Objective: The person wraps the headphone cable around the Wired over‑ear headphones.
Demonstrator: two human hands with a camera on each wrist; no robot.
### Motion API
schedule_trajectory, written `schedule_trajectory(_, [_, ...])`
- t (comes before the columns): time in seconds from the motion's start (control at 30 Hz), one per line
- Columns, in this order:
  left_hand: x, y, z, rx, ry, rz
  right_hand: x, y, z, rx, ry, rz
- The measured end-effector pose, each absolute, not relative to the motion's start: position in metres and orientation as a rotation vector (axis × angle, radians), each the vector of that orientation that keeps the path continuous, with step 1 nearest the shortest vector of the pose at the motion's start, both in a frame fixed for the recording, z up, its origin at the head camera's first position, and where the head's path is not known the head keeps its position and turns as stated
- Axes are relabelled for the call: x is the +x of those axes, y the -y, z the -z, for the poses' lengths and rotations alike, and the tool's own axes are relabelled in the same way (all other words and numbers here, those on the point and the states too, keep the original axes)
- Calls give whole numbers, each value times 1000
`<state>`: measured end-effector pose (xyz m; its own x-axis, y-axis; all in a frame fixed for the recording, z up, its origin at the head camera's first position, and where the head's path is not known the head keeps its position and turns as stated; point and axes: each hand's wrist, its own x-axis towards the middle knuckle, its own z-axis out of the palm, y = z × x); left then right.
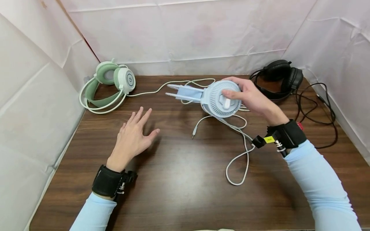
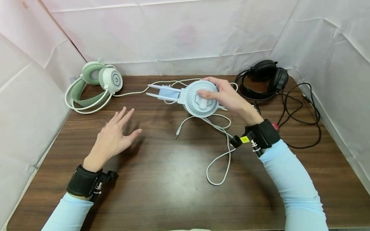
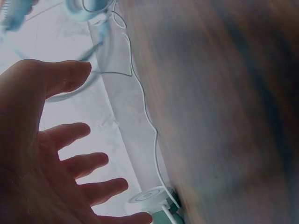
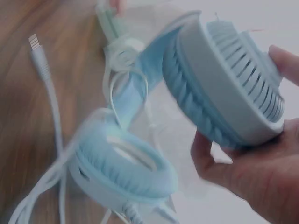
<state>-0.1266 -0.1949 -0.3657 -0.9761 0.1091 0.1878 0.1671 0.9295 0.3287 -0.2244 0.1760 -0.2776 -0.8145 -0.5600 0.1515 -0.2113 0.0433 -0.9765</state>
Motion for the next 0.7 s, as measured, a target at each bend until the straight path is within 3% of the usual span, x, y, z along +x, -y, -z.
schedule_trajectory(0.37, [-130,189,363,-246,2877,564,-207,-201,264,-852,-731,2288])
schedule_trajectory(0.57, [-131,184,364,-241,2910,620,-189,-193,264,-678,-398,2375])
schedule_trajectory(0.7, [-134,183,363,-244,2892,657,-179,-190,259,-737,-418,2403])
